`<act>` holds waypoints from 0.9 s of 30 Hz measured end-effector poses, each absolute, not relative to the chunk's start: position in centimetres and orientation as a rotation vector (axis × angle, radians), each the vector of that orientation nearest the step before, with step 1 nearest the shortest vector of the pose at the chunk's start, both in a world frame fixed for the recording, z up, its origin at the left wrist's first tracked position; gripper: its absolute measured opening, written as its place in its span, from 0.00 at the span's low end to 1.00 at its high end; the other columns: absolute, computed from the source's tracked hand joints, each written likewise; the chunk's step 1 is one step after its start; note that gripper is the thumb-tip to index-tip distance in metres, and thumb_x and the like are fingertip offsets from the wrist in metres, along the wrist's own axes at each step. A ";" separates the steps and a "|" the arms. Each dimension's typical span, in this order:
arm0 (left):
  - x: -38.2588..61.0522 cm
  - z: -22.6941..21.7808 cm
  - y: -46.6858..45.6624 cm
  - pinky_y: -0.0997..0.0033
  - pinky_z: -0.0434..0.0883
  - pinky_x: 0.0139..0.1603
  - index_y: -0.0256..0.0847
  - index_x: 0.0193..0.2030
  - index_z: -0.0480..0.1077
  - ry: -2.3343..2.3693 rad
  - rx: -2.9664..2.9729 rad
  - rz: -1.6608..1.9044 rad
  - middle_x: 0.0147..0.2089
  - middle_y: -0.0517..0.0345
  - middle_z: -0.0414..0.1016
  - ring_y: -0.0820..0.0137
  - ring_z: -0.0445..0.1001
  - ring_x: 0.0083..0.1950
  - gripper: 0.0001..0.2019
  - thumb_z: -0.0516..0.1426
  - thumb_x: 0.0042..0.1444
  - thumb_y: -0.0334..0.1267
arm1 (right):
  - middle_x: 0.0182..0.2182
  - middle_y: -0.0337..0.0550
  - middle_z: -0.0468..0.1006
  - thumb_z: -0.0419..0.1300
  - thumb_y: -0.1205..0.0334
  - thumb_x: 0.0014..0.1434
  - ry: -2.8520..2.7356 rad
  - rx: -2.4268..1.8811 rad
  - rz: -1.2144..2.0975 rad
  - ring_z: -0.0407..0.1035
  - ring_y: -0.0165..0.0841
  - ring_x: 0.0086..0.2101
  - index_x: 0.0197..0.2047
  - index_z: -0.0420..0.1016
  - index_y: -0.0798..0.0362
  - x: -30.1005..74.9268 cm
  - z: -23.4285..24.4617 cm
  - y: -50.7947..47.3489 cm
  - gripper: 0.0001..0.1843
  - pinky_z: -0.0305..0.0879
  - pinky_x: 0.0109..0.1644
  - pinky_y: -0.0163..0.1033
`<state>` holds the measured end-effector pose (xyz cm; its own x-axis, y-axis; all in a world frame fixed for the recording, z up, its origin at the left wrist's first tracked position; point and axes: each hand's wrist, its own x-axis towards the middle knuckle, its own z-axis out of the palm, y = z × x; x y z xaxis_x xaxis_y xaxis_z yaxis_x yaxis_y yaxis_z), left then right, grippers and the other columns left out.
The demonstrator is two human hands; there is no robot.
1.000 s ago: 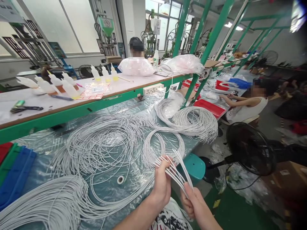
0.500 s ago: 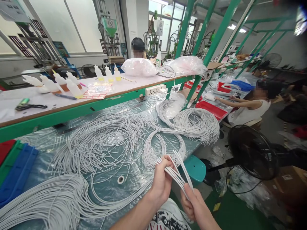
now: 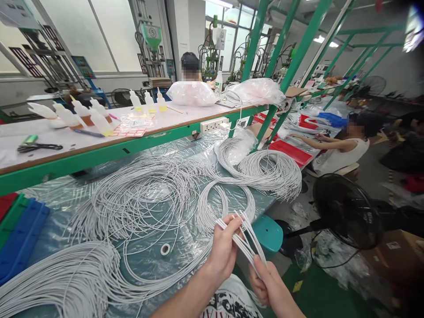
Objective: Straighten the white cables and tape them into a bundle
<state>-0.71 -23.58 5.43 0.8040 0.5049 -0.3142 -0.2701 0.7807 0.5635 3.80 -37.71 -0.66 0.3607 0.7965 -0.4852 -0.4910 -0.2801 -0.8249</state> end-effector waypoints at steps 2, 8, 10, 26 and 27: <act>-0.7 5.3 -23.5 0.75 0.57 0.31 0.38 0.25 0.64 0.481 0.497 0.437 0.26 0.64 0.57 0.76 0.56 0.27 0.13 0.63 0.51 0.40 | 0.14 0.27 0.41 0.53 0.29 0.56 -0.309 -1.339 1.295 0.33 0.21 0.16 0.20 0.47 0.50 3.8 -0.5 -37.7 0.35 0.33 0.21 0.36; -0.8 5.4 -23.3 0.74 0.58 0.32 0.39 0.25 0.60 0.369 0.426 0.404 0.25 0.63 0.57 0.75 0.56 0.27 0.08 0.56 0.52 0.35 | 0.15 0.27 0.41 0.55 0.29 0.55 -0.300 -1.282 1.361 0.33 0.21 0.16 0.20 0.47 0.50 4.0 0.0 -37.4 0.35 0.33 0.21 0.36; -0.7 5.5 -23.4 0.73 0.59 0.33 0.39 0.25 0.60 0.341 0.416 0.385 0.26 0.61 0.59 0.74 0.58 0.28 0.09 0.55 0.54 0.36 | 0.15 0.27 0.42 0.56 0.28 0.54 -0.307 -1.276 1.371 0.34 0.21 0.16 0.19 0.48 0.50 4.0 0.1 -37.3 0.35 0.33 0.21 0.37; 0.2 4.8 -23.3 0.74 0.59 0.32 0.40 0.22 0.58 0.469 0.487 0.400 0.25 0.64 0.57 0.75 0.57 0.28 0.18 0.62 0.53 0.42 | 0.14 0.28 0.43 0.55 0.24 0.50 -0.214 -1.326 1.312 0.32 0.22 0.16 0.19 0.51 0.50 4.0 1.5 -36.4 0.36 0.32 0.20 0.36; 0.3 4.7 -23.4 0.73 0.60 0.34 0.40 0.22 0.57 0.461 0.487 0.380 0.25 0.63 0.58 0.74 0.59 0.29 0.18 0.61 0.53 0.42 | 0.14 0.27 0.43 0.55 0.23 0.49 -0.195 -1.345 1.303 0.32 0.22 0.16 0.18 0.52 0.50 4.0 1.6 -36.1 0.37 0.32 0.20 0.36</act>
